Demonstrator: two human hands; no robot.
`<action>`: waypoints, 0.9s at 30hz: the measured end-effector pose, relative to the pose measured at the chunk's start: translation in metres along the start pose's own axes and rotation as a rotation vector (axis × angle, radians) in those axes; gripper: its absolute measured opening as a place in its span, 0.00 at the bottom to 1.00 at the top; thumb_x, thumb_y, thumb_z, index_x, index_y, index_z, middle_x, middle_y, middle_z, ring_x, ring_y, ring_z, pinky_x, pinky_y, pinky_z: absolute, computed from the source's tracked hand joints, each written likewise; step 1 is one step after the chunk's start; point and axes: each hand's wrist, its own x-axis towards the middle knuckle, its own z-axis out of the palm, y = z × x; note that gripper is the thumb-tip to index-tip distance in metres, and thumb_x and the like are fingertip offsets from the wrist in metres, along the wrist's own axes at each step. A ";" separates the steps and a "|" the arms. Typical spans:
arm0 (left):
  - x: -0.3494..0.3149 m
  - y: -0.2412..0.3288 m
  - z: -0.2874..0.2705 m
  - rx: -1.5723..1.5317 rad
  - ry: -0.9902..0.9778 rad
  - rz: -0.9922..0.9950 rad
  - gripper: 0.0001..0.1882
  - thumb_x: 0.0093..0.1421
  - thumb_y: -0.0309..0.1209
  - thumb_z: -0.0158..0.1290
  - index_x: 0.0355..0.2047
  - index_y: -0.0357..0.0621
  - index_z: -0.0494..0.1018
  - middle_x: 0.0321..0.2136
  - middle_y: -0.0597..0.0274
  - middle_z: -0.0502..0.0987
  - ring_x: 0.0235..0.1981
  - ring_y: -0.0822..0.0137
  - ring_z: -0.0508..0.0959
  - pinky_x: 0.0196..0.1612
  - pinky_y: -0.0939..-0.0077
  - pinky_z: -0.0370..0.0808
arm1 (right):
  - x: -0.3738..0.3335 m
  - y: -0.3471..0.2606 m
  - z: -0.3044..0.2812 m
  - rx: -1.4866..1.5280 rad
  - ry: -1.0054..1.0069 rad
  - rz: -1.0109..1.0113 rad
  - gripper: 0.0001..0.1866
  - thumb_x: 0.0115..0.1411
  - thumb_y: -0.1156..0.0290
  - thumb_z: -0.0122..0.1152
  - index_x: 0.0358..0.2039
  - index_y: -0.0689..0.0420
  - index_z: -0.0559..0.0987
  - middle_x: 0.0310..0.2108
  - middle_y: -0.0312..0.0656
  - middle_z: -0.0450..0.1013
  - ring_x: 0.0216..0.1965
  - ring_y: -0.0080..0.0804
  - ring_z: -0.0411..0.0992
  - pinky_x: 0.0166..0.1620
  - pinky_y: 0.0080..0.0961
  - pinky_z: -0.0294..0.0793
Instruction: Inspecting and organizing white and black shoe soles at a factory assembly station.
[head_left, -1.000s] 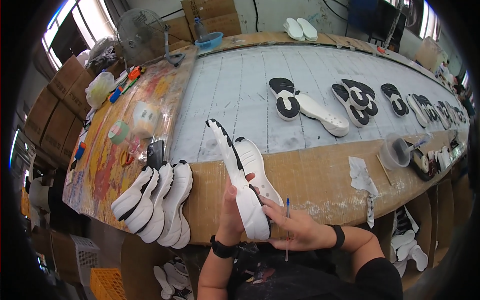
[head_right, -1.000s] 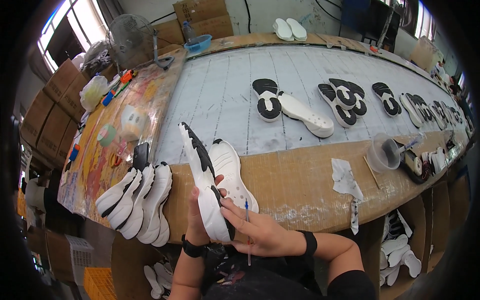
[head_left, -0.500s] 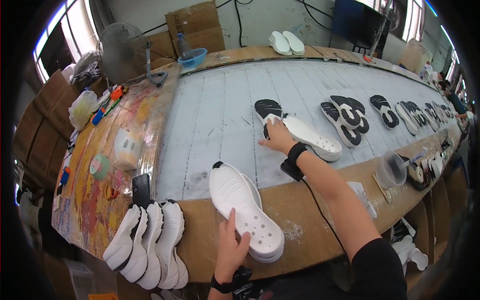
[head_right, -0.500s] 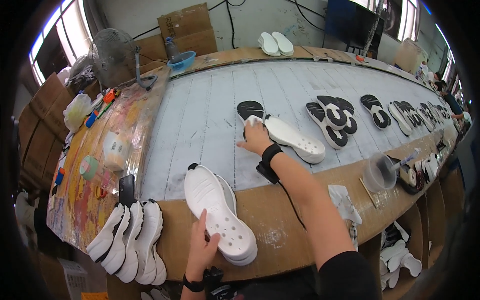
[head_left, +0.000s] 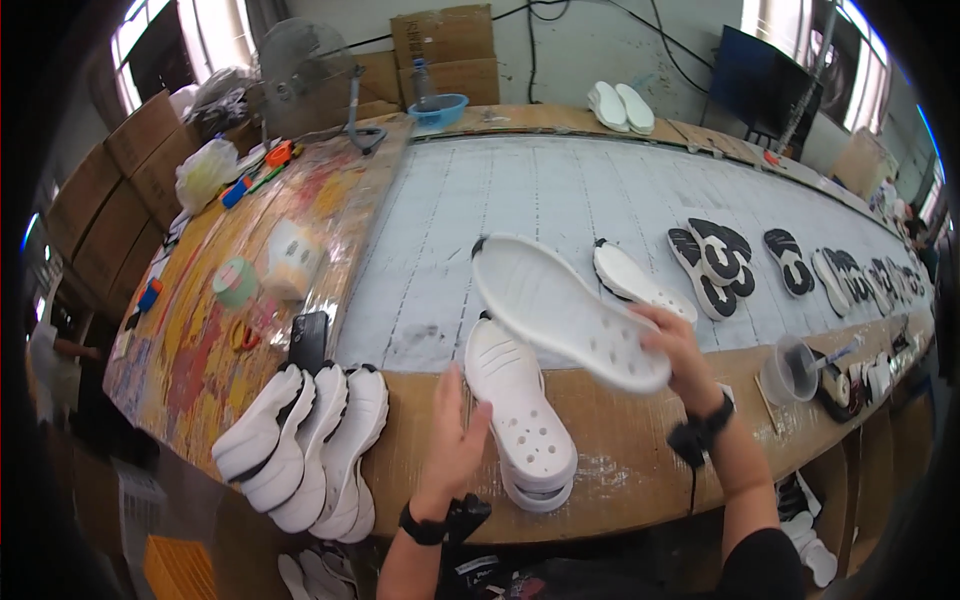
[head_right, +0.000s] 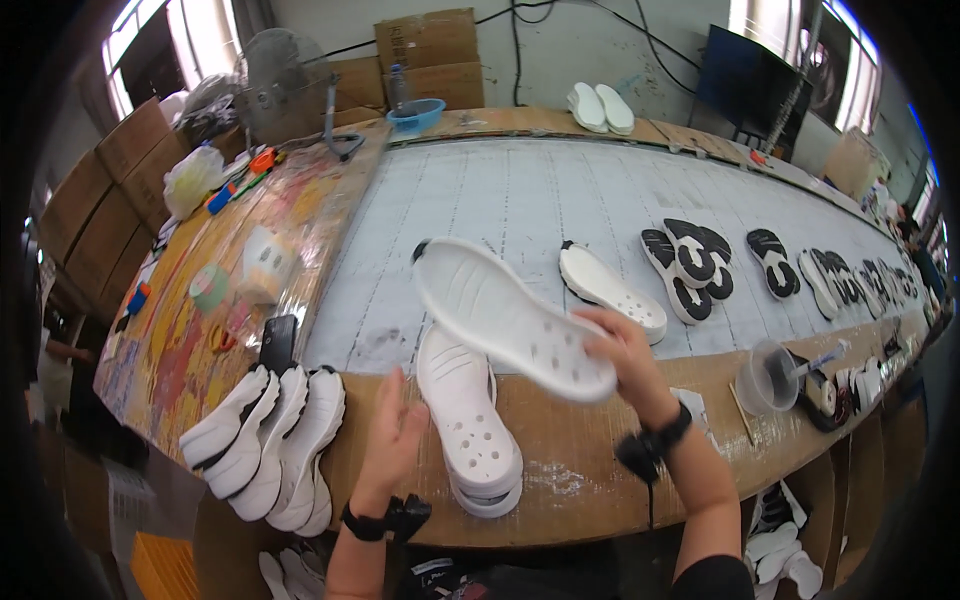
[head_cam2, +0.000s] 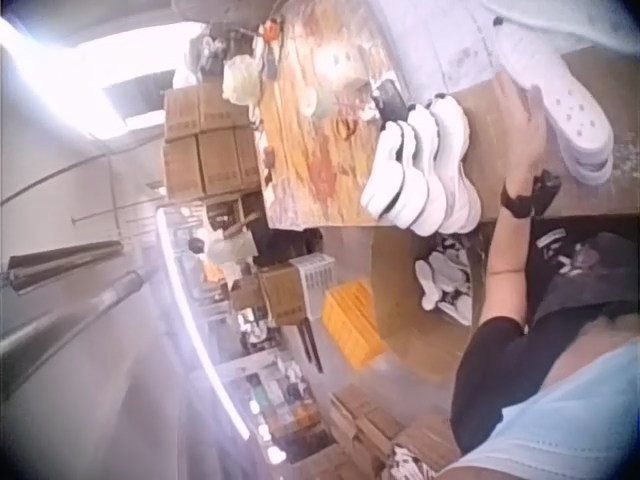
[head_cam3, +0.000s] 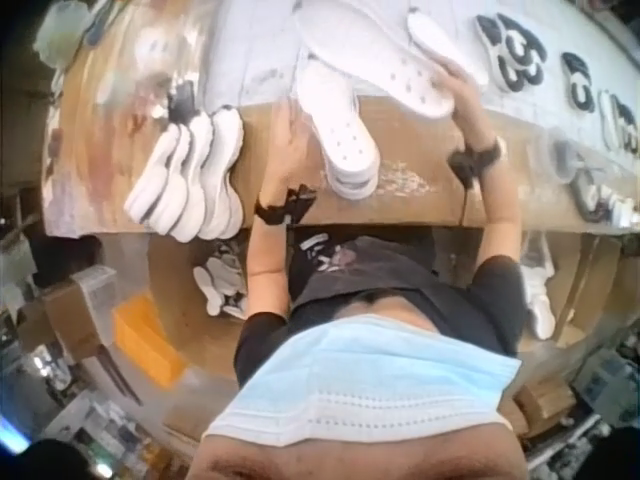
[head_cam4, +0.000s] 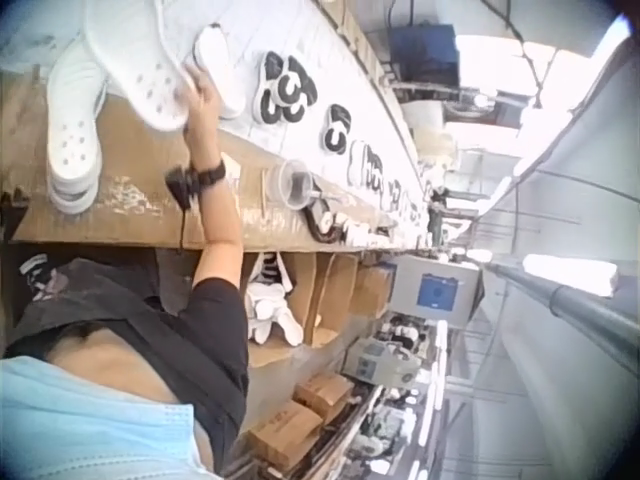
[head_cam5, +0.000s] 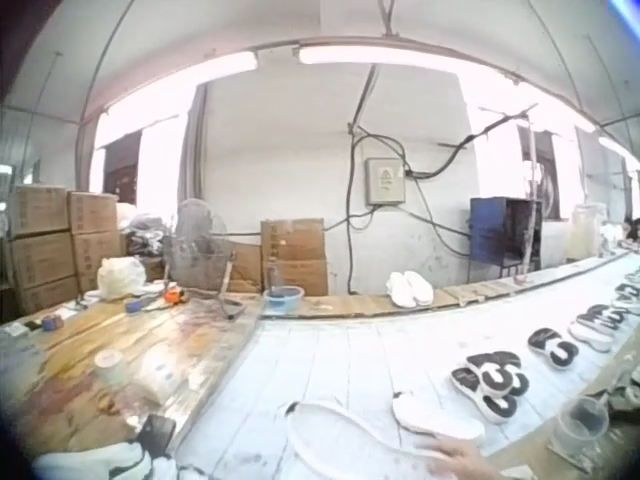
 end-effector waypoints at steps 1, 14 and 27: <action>0.006 0.014 0.000 -0.163 0.066 -0.004 0.26 0.58 0.33 0.43 0.52 0.30 0.55 0.49 0.46 0.59 0.48 0.58 0.64 0.52 0.71 0.58 | -0.029 -0.007 -0.001 -0.062 -0.023 0.017 0.25 0.45 0.72 0.58 0.46 0.66 0.68 0.38 0.42 0.70 0.36 0.23 0.69 0.40 0.17 0.69; 0.029 0.081 -0.044 -0.751 0.122 -0.179 0.29 0.60 0.49 0.38 0.43 0.30 0.64 0.17 0.59 0.73 0.20 0.74 0.73 0.28 0.86 0.69 | -0.125 -0.001 0.023 -0.867 -0.160 -0.488 0.24 0.42 0.78 0.58 0.44 0.57 0.72 0.39 0.51 0.70 0.36 0.39 0.72 0.38 0.24 0.71; -0.017 0.097 0.010 -1.028 0.137 -0.056 0.30 0.59 0.35 0.45 0.57 0.38 0.46 0.48 0.59 0.63 0.47 0.70 0.66 0.48 0.75 0.65 | -0.117 -0.014 0.074 0.109 -0.143 0.110 0.29 0.55 0.66 0.55 0.54 0.64 0.58 0.48 0.46 0.64 0.44 0.29 0.68 0.47 0.24 0.66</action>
